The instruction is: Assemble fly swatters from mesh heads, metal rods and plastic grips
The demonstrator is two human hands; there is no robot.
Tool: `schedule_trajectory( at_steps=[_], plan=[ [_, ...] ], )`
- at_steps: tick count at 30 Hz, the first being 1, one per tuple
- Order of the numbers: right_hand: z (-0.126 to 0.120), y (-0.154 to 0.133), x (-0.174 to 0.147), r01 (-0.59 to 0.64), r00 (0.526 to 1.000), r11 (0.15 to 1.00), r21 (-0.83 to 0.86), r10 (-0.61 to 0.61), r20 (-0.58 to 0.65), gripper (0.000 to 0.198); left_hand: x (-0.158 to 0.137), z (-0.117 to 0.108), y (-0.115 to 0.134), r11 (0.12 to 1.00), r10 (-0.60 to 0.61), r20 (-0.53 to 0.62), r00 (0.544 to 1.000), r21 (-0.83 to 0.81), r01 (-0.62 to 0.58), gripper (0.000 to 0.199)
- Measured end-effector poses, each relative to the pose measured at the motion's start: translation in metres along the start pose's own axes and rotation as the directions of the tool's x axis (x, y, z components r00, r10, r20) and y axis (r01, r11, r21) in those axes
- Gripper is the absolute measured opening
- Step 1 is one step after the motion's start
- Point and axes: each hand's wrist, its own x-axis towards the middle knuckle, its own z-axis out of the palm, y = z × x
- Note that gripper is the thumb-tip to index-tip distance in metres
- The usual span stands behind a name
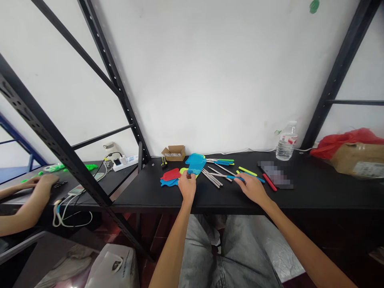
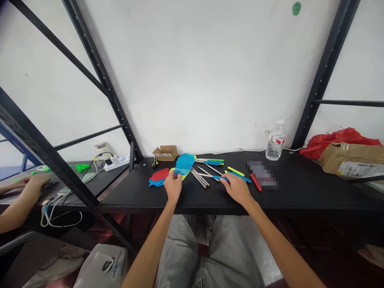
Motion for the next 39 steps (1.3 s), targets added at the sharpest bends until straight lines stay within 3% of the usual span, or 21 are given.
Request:
schedule_trajectory(
  at_steps=[3,5,9,23,39],
  plan=[
    [0.0010,0.0008,0.0003,0.003,1.000,1.000,0.013,-0.003,0.009,0.033,0.0043,0.0003,-0.0070,0.968,-0.118,0.077,0.990,-0.212,0.132,0.019],
    [0.0014,0.0008,0.0002,0.005,1.000,1.000,0.022,-0.005,0.013,0.033,0.0067,0.0009,-0.0088,0.901,-0.165,0.184,0.969,-0.372,0.224,0.023],
    [0.0011,0.0000,0.0001,0.009,1.000,0.999,0.042,-0.010,0.021,0.035,0.0087,0.0002,-0.0067,0.759,-0.137,0.373,0.918,-0.556,0.339,0.029],
    [-0.0027,-0.0028,-0.0007,0.037,0.998,0.992,0.119,-0.043,0.048,0.034,0.0095,-0.0056,-0.0070,0.711,-0.071,0.488,0.870,-0.587,0.387,0.042],
    [-0.0034,-0.0035,-0.0010,0.048,0.998,0.991,0.124,-0.054,0.041,0.033,0.0103,-0.0053,-0.0115,0.720,-0.018,0.486,0.874,-0.600,0.348,0.035]
  ],
)
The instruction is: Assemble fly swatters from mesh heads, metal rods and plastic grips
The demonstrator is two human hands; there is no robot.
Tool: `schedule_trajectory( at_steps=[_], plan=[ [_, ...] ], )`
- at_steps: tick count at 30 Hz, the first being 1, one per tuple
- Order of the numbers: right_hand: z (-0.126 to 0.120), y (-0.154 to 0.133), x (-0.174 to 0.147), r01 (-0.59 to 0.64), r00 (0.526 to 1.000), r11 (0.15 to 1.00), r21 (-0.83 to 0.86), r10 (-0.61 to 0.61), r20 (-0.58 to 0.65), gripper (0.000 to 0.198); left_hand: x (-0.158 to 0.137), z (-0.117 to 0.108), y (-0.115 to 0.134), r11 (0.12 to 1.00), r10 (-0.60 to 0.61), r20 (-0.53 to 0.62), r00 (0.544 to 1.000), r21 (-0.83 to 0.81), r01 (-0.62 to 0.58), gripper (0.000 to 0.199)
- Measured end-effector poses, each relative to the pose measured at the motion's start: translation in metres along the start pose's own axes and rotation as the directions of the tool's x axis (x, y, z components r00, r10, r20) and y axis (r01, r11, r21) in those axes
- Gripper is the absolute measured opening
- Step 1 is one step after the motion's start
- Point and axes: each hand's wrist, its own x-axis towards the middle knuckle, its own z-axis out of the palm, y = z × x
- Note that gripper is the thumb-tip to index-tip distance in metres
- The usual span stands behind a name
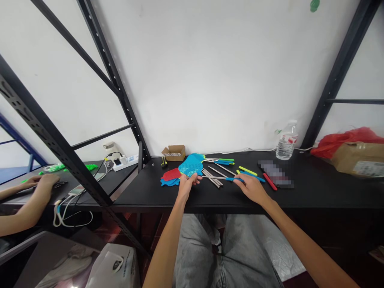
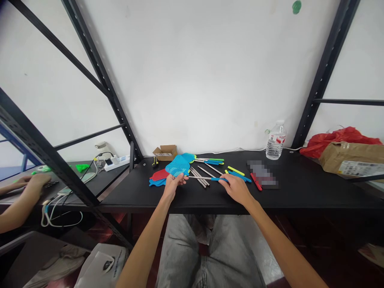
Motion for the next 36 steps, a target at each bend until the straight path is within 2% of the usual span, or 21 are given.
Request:
schedule_trajectory(
  at_steps=[10,20,36],
  plan=[
    [0.0004,0.0020,0.0001,-0.011,1.000,1.000,-0.010,0.011,-0.010,0.034,-0.0006,-0.0011,-0.0001,0.999,-0.018,0.008,1.000,0.049,0.017,0.040],
    [-0.0010,0.0000,-0.0003,-0.012,0.999,0.999,-0.034,0.011,-0.031,0.034,-0.0015,-0.0010,-0.0008,0.999,-0.033,0.010,0.999,-0.010,0.033,0.036],
    [-0.0053,-0.0021,-0.0010,-0.034,0.998,0.999,0.010,0.033,0.062,0.033,-0.0065,-0.0064,-0.0007,1.000,-0.017,0.095,0.995,0.000,0.017,0.031]
  ],
)
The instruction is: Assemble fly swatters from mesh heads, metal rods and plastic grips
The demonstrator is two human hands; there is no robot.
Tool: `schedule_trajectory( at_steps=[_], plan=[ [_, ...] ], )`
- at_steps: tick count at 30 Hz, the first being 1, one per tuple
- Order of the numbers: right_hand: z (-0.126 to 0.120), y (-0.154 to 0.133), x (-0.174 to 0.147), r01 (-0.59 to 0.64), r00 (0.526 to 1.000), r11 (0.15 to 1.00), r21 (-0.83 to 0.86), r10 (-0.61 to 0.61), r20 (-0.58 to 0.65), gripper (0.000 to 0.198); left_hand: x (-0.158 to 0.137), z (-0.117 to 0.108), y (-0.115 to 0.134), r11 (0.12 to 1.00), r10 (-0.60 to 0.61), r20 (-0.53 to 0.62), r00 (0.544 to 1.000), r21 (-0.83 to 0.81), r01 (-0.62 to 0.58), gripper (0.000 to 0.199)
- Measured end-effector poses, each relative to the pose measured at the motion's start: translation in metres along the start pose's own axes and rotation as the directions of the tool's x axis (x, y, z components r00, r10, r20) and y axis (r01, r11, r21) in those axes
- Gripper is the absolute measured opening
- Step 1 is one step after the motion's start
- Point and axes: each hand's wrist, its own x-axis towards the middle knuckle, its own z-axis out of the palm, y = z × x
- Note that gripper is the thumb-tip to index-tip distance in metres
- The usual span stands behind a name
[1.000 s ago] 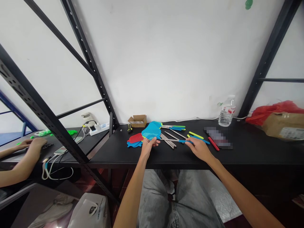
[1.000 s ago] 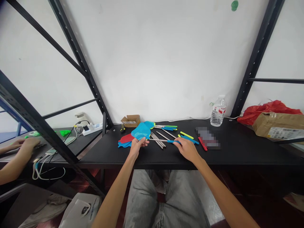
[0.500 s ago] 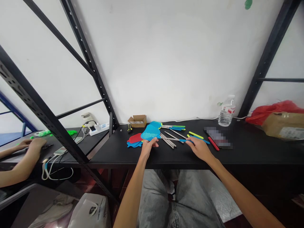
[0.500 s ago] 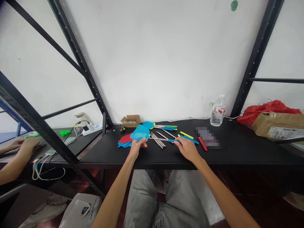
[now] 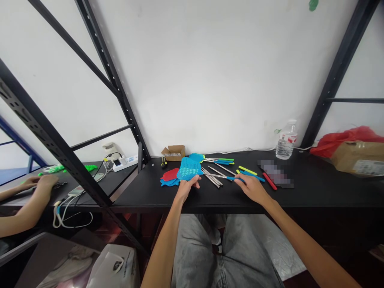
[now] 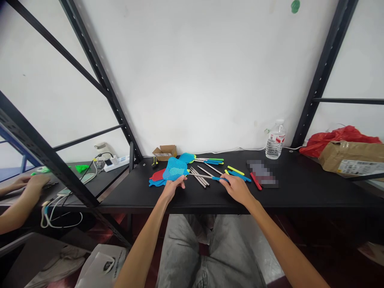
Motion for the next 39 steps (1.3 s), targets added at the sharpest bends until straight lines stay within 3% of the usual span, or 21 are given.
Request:
schedule_trajectory(
  at_steps=[13,18,26,39],
  plan=[
    [-0.003,0.000,-0.001,0.005,0.998,0.998,0.059,-0.009,0.064,0.041,-0.006,0.001,0.011,0.998,0.029,0.088,0.996,0.057,-0.034,0.035],
    [-0.001,-0.004,0.000,-0.019,0.999,0.998,0.067,0.017,0.030,0.025,-0.002,0.002,0.006,1.000,-0.028,0.001,1.000,-0.015,0.028,0.031],
    [0.009,0.006,0.003,-0.051,0.994,0.994,0.102,0.060,-0.089,0.021,0.002,0.002,0.002,0.993,-0.045,-0.129,0.991,-0.112,0.030,0.033],
    [0.002,0.004,0.002,-0.061,0.998,0.994,0.088,0.062,-0.009,0.025,-0.002,0.000,0.002,1.000,-0.016,-0.012,1.000,0.010,0.016,0.035]
  ],
)
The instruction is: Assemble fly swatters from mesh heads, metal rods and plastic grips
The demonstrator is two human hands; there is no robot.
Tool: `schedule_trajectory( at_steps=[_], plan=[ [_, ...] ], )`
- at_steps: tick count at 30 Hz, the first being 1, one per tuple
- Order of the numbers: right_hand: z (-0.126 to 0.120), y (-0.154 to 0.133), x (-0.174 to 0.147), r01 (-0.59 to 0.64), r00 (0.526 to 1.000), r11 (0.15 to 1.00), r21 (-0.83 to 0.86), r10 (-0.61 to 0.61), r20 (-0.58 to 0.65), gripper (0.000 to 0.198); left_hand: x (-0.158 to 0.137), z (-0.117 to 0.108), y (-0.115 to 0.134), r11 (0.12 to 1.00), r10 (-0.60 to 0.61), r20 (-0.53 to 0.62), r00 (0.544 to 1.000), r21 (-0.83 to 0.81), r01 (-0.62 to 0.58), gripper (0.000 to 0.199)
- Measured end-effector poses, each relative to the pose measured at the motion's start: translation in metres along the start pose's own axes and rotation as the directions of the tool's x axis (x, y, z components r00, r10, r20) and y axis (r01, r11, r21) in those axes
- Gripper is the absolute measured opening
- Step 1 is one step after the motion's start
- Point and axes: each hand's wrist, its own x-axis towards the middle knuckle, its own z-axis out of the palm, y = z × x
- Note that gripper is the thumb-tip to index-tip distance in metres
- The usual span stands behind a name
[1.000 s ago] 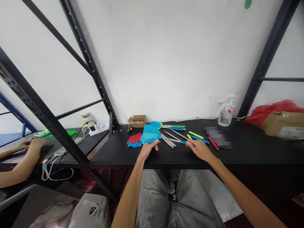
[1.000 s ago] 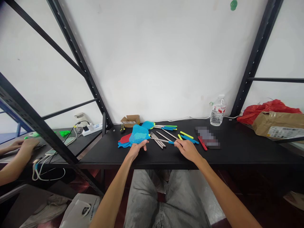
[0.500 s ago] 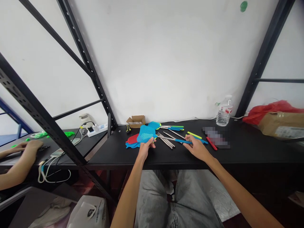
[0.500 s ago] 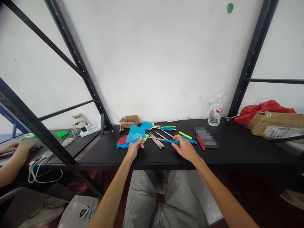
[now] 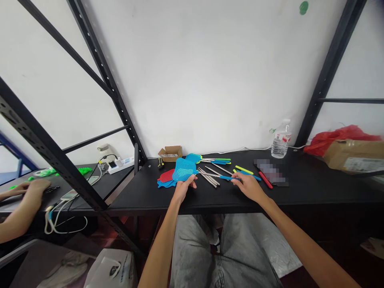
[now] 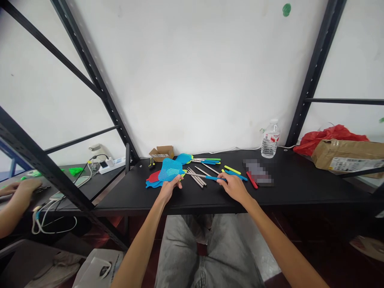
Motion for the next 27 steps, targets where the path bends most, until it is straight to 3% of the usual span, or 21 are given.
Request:
schedule_trajectory(
  at_steps=[9,19,27],
  plan=[
    [-0.004,-0.006,-0.001,0.027,1.000,1.000,-0.010,-0.027,0.006,0.036,-0.001,0.001,0.002,1.000,-0.005,0.044,0.999,0.022,0.005,0.036],
    [0.004,-0.002,0.001,-0.019,0.997,0.998,-0.060,0.014,-0.074,0.031,0.004,0.000,0.002,0.993,-0.033,-0.115,0.993,-0.120,0.019,0.034],
    [0.003,0.005,0.002,-0.020,0.997,1.000,-0.015,0.018,-0.078,0.025,0.002,0.000,0.003,0.996,0.000,-0.078,0.997,-0.084,-0.007,0.036]
  ],
)
